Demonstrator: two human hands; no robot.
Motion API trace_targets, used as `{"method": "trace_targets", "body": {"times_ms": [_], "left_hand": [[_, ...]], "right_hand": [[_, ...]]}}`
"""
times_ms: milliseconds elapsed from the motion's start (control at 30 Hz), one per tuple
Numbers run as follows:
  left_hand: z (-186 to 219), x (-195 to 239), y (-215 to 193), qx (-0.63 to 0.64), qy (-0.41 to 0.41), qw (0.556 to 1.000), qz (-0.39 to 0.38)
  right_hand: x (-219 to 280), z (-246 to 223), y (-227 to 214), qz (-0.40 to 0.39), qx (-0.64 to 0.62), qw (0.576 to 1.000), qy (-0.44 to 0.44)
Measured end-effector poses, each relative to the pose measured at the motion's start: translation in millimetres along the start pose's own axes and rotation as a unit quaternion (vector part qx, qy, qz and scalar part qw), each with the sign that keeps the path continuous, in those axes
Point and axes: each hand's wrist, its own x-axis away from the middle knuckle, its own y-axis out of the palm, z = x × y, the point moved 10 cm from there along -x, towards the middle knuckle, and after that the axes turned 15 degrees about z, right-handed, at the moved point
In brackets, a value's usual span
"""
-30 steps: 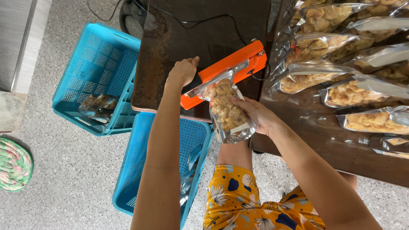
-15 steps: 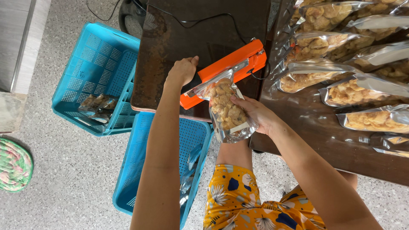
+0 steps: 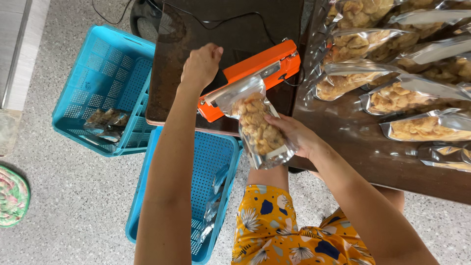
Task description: The person repeatedly picks up clear plastic bags filled with fried snacks, places them into an orange heat-sealing machine, and presses the handle to seal the top. After sealing, the person places the finished packages into a blue plastic basket on the floor.
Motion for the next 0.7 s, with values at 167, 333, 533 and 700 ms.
{"method": "trace_targets", "body": {"times_ms": [167,333,533,700], "left_hand": [[83.0,59.2,-76.3,0.192,0.253,0.936,0.154],[61.4,136.9,-38.5,0.221,0.078,0.957,-0.170],[-21.1,241.8,6.9,0.412,-0.249,0.788,-0.384],[-91.3,268.6,-92.7,0.355,-0.145,0.900,-0.208]], "right_hand": [[49.2,17.3,-13.9,0.011,0.112,0.993,-0.030],[86.4,33.4,-28.7,-0.001,0.266,0.963,-0.042],[88.9,49.8,11.0,-0.162,0.347,0.917,-0.109],[63.4,60.4,62.7,-0.229,0.438,0.852,-0.173]]}}
